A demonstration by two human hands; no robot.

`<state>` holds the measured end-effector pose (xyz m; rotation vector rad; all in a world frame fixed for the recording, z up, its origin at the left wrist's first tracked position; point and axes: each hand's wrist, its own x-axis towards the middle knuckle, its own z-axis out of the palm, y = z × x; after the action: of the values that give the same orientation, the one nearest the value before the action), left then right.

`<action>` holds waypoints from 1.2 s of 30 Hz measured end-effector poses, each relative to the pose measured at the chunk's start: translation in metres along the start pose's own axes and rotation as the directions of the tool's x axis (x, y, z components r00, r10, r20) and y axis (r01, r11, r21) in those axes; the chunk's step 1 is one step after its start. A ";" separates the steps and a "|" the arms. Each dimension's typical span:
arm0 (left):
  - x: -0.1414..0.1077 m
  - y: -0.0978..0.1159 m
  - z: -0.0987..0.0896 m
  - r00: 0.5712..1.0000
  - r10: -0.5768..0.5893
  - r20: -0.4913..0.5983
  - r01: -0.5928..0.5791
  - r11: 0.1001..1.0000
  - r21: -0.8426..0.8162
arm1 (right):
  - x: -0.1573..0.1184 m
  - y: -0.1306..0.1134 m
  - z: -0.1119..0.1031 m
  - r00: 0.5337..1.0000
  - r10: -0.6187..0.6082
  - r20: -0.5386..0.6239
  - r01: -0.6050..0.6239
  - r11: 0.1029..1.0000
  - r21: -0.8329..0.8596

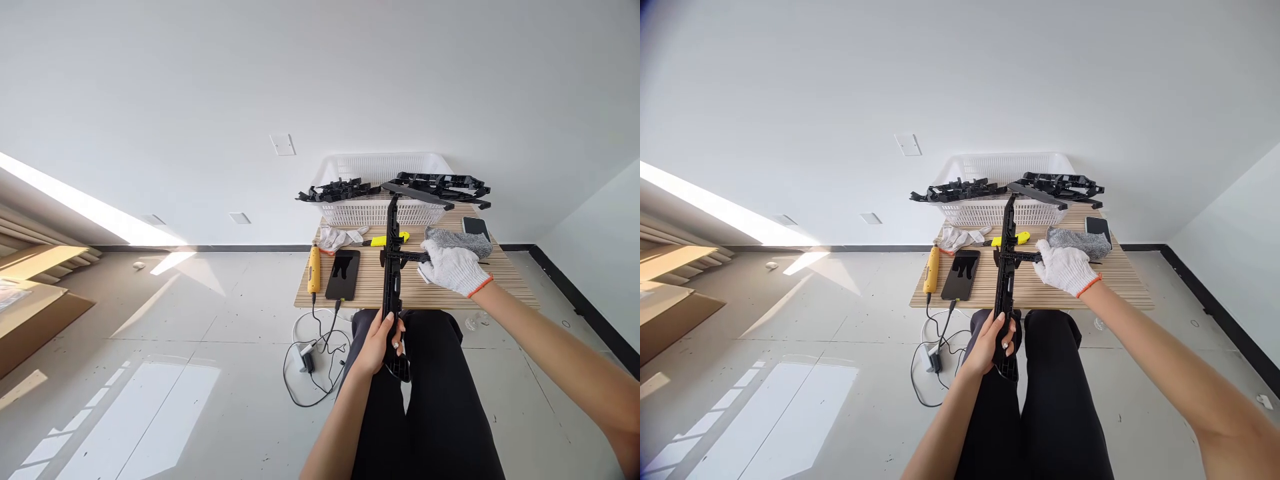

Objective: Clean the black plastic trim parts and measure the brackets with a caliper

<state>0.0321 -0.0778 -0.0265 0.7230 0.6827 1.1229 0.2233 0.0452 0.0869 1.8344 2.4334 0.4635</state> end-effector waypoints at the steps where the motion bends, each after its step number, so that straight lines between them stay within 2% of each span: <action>1: 0.000 0.000 0.000 1.000 0.002 0.002 -0.002 1.000 0.002 | 0.000 0.000 0.001 1.000 0.003 -0.004 -0.003 1.000 0.001; 5: 0.000 0.001 0.002 1.000 0.006 0.002 -0.006 1.000 0.001 | 0.001 0.002 0.005 0.999 0.017 -0.035 -0.017 1.000 0.014; 7: 0.000 0.002 0.003 1.000 0.007 -0.004 -0.007 1.000 -0.006 | 0.001 0.004 0.004 0.992 0.043 -0.118 -0.037 0.998 0.054; 9: -0.001 0.004 0.004 1.000 0.005 -0.014 -0.005 1.000 -0.012 | -0.001 0.006 0.001 0.960 0.130 -0.249 -0.092 0.983 0.156; 11: -0.001 0.004 0.004 1.000 -0.002 -0.018 0.002 1.000 -0.015 | -0.006 0.007 -0.004 0.903 0.237 -0.357 -0.139 0.950 0.279; 13: -0.001 0.005 0.005 1.000 -0.004 -0.019 0.004 1.000 -0.017 | -0.014 0.006 -0.008 0.885 0.261 -0.386 -0.132 0.935 0.329; 18: -0.002 0.005 0.004 1.000 -0.002 -0.030 0.001 1.000 -0.030 | -0.036 -0.003 -0.008 0.974 0.090 -0.208 -0.036 0.967 0.251; 20: -0.002 0.005 0.004 1.000 -0.006 -0.030 0.005 1.000 -0.025 | -0.041 -0.006 -0.003 0.979 0.087 -0.186 -0.042 0.972 0.231; 23: -0.002 0.007 0.005 1.000 -0.010 -0.017 0.010 1.000 -0.013 | -0.042 -0.009 0.006 0.971 0.099 -0.218 -0.060 0.983 0.176; 26: -0.002 0.007 0.005 1.000 -0.003 -0.016 0.003 1.000 -0.007 | -0.041 -0.013 0.013 0.974 0.060 -0.218 -0.037 0.993 0.109; 36: -0.002 0.005 0.003 1.000 -0.010 -0.006 0.010 1.000 -0.013 | -0.040 -0.008 0.011 0.997 -0.057 -0.060 0.060 0.996 0.065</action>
<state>0.0310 -0.0789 -0.0210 0.7050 0.6834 1.1201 0.2296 0.0074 0.0693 1.7931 2.5636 0.4431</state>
